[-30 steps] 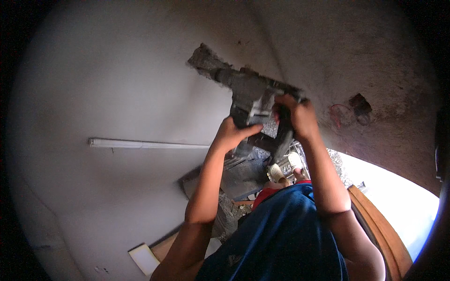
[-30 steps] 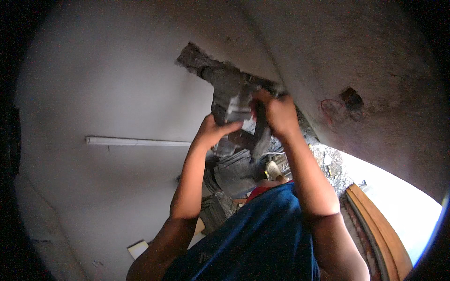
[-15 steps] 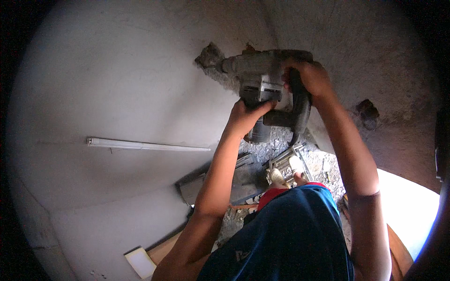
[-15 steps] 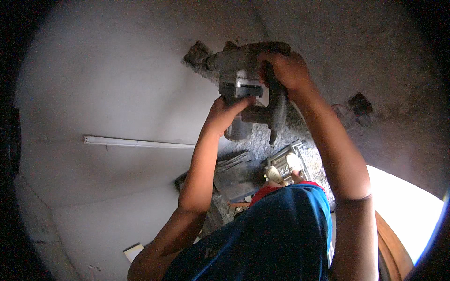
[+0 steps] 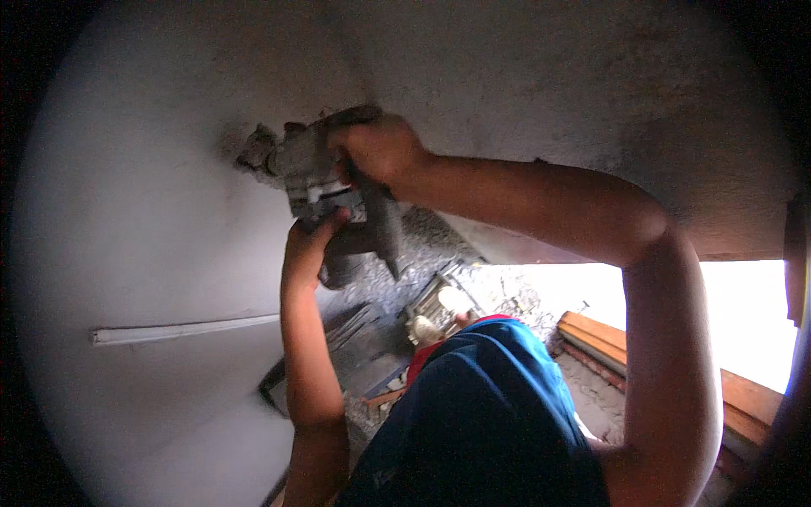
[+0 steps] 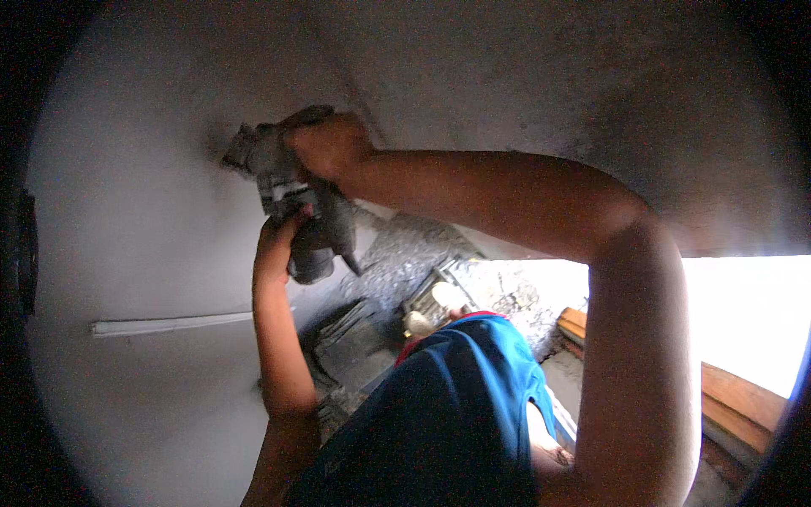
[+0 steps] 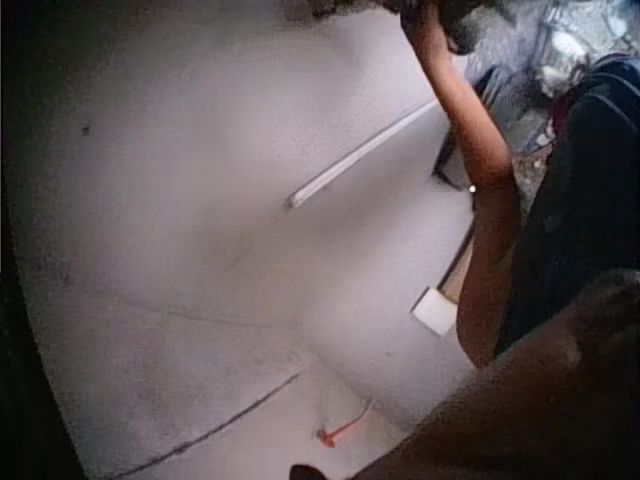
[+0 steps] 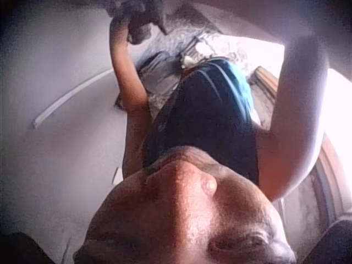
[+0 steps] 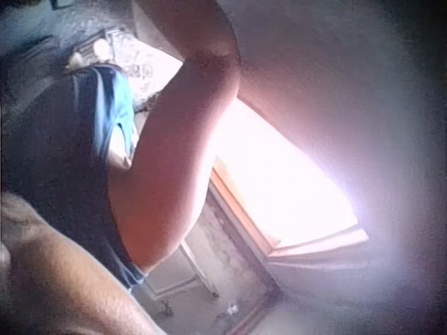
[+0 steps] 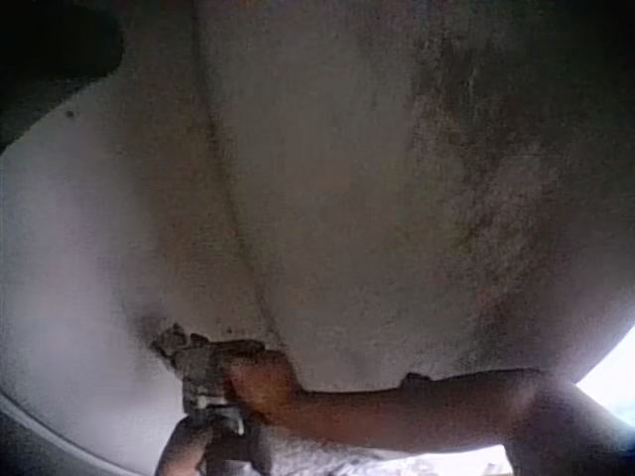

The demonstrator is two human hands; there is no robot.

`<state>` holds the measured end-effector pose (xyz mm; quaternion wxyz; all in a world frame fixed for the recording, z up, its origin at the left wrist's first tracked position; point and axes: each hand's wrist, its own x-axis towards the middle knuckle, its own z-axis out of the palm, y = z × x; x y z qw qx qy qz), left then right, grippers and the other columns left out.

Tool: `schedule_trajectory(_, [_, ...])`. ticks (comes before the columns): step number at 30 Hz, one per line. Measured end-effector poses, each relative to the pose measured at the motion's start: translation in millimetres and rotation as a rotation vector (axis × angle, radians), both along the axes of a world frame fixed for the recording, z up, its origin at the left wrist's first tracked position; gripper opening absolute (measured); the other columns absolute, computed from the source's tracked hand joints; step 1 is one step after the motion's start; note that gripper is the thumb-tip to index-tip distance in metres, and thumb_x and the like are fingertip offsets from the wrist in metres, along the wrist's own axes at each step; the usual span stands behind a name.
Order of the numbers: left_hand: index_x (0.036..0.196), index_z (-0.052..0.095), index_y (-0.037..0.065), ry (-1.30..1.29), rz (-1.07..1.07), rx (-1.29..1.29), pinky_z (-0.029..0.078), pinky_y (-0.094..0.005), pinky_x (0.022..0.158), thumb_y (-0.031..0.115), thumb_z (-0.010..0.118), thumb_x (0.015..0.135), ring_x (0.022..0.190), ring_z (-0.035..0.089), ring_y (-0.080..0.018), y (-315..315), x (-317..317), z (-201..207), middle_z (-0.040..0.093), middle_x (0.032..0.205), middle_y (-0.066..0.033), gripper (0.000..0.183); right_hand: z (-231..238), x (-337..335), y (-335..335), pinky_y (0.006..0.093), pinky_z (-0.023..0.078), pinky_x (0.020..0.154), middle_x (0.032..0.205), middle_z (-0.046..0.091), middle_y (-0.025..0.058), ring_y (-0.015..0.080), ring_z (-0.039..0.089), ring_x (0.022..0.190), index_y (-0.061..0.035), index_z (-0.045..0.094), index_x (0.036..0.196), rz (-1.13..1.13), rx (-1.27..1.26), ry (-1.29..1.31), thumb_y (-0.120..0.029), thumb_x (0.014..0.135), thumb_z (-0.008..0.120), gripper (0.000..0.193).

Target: The person uses a rotary hammer drill to chip away a section of a concrete wall, creating a rectangular recess. Debris falls to the floor as the tool is repositioned to widen and deepen the opening.

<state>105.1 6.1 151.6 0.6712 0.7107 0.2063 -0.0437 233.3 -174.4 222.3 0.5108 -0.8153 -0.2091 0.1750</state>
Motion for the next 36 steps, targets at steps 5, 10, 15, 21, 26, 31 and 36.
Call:
schedule_trajectory(5, [0.110,0.073,0.000,-0.142,-0.065,0.114,0.053,-0.0340,0.089,0.041,0.085,0.084,0.094,0.068,-0.0195,-9,8,-8,0.075,0.103,-0.0085,0.049,-12,7,-6,0.0379,0.054,0.065,0.076,0.068,0.0112,0.0231,0.067,0.065,-0.0034,0.068,0.088,-0.119,0.338,0.394,-0.021,0.090,0.068,0.018])
schedule_trajectory(10, [0.119,0.069,-0.002,-0.088,-0.021,0.073,0.052,-0.0337,0.091,0.047,0.090,0.075,0.101,0.069,-0.0238,-2,9,2,0.075,0.109,-0.0154,0.069,14,2,0,0.0377,0.055,0.062,0.078,0.066,0.0110,0.0228,0.066,0.065,-0.0034,0.065,0.093,-0.166,0.434,0.634,-0.019,0.089,0.071,0.017])
schedule_trajectory(15, [0.117,0.070,-0.003,-0.078,-0.005,0.050,0.054,-0.0326,0.087,0.042,0.090,0.076,0.095,0.070,-0.0222,-2,19,2,0.075,0.107,-0.0148,0.064,8,14,1,0.0368,0.055,0.063,0.079,0.066,0.0113,0.0226,0.066,0.065,-0.0036,0.065,0.092,-0.179,0.419,0.665,-0.021,0.090,0.070,0.018])
schedule_trajectory(21, [0.119,0.069,-0.004,-0.086,-0.007,0.031,0.055,-0.0332,0.088,0.042,0.090,0.076,0.098,0.071,-0.0225,-4,22,7,0.075,0.110,-0.0164,0.067,19,17,2,0.0372,0.055,0.063,0.078,0.066,0.0113,0.0225,0.065,0.065,-0.0032,0.064,0.091,-0.155,0.435,0.633,-0.022,0.091,0.070,0.019])
schedule_trajectory(26, [0.111,0.074,0.000,-0.080,-0.007,0.134,0.052,-0.0329,0.088,0.039,0.087,0.082,0.093,0.069,-0.0187,-6,24,10,0.076,0.105,-0.0103,0.050,15,19,1,0.0372,0.054,0.061,0.077,0.066,0.0114,0.0224,0.065,0.063,-0.0031,0.064,0.090,-0.168,0.412,0.636,-0.021,0.090,0.070,0.019])
schedule_trajectory(31, [0.114,0.072,-0.002,-0.098,0.003,0.051,0.054,-0.0337,0.088,0.043,0.088,0.078,0.095,0.070,-0.0221,1,27,-3,0.075,0.106,-0.0144,0.059,19,23,5,0.0368,0.053,0.060,0.073,0.065,0.0107,0.0215,0.065,0.063,-0.0030,0.065,0.090,-0.055,0.422,0.509,-0.020,0.088,0.070,0.018])
schedule_trajectory(36, [0.112,0.073,-0.003,-0.118,0.031,-0.054,0.054,-0.0328,0.085,0.039,0.088,0.079,0.093,0.070,-0.0214,-2,35,7,0.075,0.103,-0.0152,0.056,23,37,15,0.0363,0.052,0.059,0.073,0.066,0.0101,0.0217,0.066,0.064,-0.0033,0.066,0.087,-0.034,0.419,0.474,-0.020,0.088,0.070,0.018])
